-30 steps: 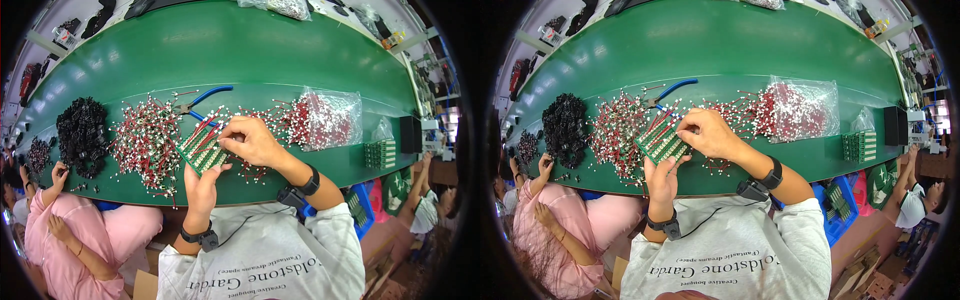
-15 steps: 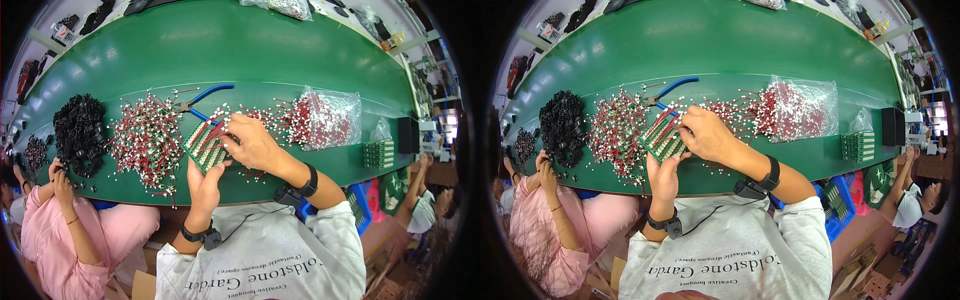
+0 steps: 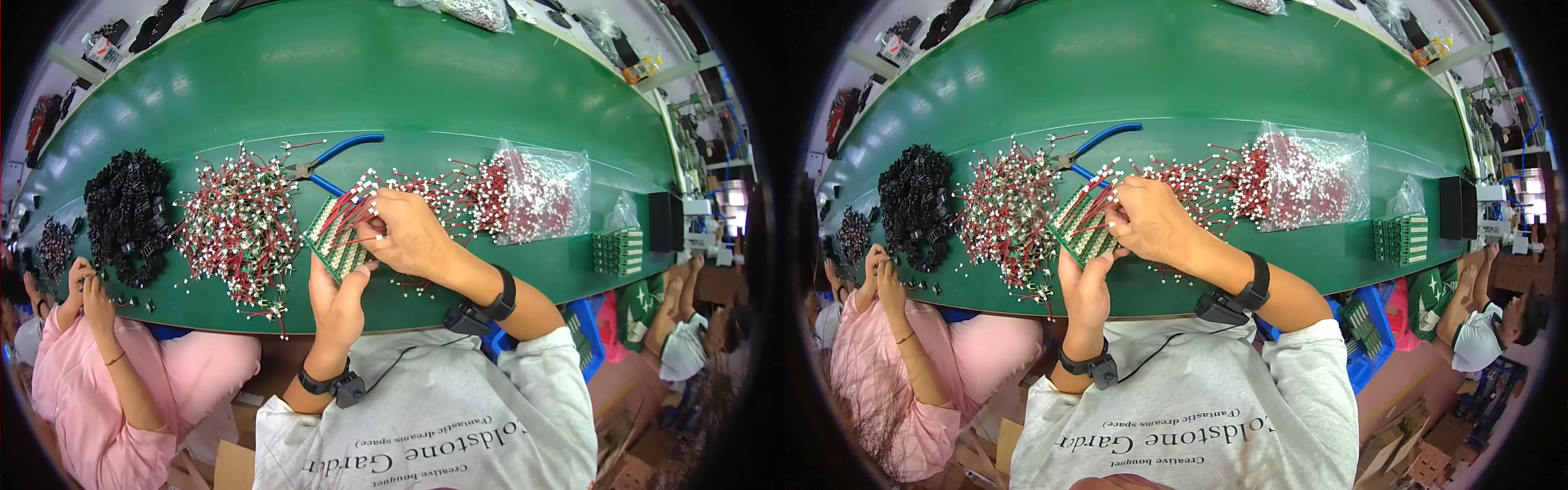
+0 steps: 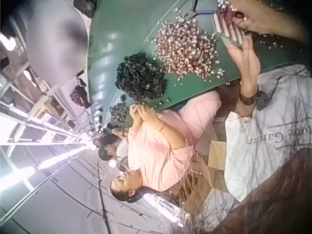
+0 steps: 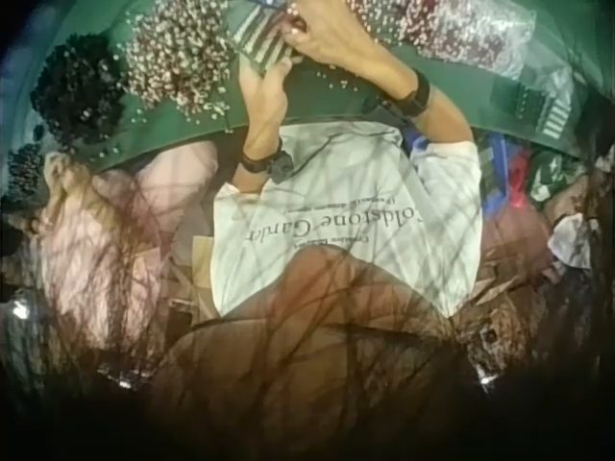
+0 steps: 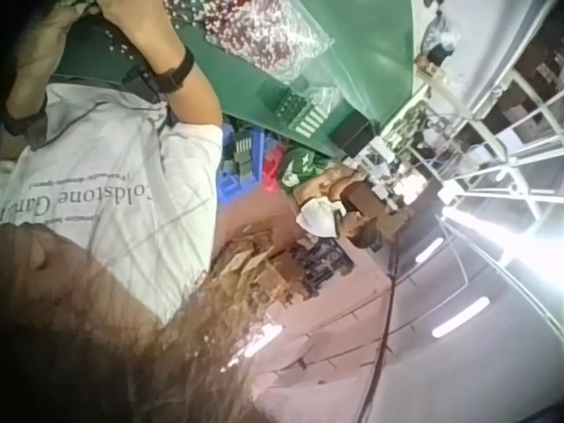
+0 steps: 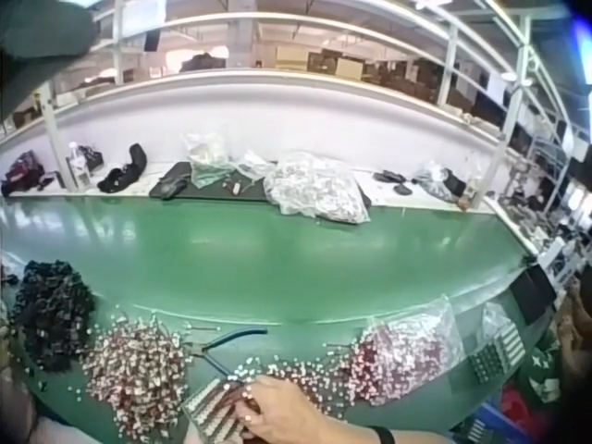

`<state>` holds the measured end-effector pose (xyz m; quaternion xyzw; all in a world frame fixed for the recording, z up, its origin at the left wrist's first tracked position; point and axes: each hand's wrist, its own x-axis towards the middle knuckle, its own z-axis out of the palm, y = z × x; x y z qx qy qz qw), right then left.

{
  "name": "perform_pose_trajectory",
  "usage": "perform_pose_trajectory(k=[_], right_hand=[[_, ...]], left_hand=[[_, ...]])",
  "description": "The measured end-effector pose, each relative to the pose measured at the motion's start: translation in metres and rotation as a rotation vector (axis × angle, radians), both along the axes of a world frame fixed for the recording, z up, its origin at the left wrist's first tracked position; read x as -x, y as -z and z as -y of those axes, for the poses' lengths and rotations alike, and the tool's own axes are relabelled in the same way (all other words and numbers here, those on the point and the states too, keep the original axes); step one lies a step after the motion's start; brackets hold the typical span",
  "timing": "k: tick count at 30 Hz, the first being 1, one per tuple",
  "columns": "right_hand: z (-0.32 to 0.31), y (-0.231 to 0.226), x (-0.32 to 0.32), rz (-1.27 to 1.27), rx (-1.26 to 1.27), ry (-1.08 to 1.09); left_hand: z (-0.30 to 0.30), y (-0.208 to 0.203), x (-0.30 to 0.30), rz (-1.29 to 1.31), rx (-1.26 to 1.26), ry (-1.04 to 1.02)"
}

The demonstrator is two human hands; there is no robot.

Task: Manually inserting small electronic components into a green printed circuit board at a factory workstation.

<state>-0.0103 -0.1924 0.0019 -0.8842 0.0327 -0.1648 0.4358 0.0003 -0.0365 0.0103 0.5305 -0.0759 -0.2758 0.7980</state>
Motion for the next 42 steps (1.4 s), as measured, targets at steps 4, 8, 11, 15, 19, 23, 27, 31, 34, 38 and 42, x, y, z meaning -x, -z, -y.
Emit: perform_pose_trajectory(k=[4, 8, 11, 15, 19, 23, 27, 31, 34, 38, 42], right_hand=[[0.0, -0.006, -0.002, -0.003, 0.036, -0.031], [-0.001, -0.008, -0.002, -0.01, 0.071, -0.031], [-0.001, -0.009, -0.001, -0.017, 0.085, -0.028], [-0.003, -0.011, 0.0, 0.053, 0.126, -0.035], [-0.004, -0.004, 0.0, 0.069, 0.06, -0.053], [0.0, -0.017, 0.003, 0.055, -0.017, -0.061], [0.0, -0.021, 0.006, 0.047, -0.068, -0.087], [-0.002, -0.007, 0.006, 0.077, -0.105, -0.073], [0.001, -0.01, 0.008, 0.019, -0.089, -0.088], [0.048, -0.014, 0.026, -0.013, -0.026, 0.148], [0.089, -0.015, 0.036, -0.114, 0.389, 0.276]], left_hand=[[-0.001, 0.001, 0.002, 0.054, -0.039, -0.015], [-0.001, 0.003, 0.002, 0.118, -0.101, -0.023], [-0.004, 0.004, 0.001, 0.162, -0.149, -0.021], [-0.008, 0.005, 0.001, 0.25, -0.224, -0.019], [-0.006, -0.003, 0.003, 0.088, -0.062, -0.074], [-0.013, -0.002, 0.003, 0.095, -0.072, -0.046], [-0.015, 0.001, 0.007, 0.095, -0.11, -0.028], [-0.013, 0.004, 0.006, 0.061, -0.078, -0.059], [-0.014, 0.011, 0.003, -0.036, 0.032, -0.138], [-0.024, 0.007, -0.013, -0.001, 0.027, -0.267], [-0.035, 0.011, -0.02, 0.009, 0.025, -0.264]])
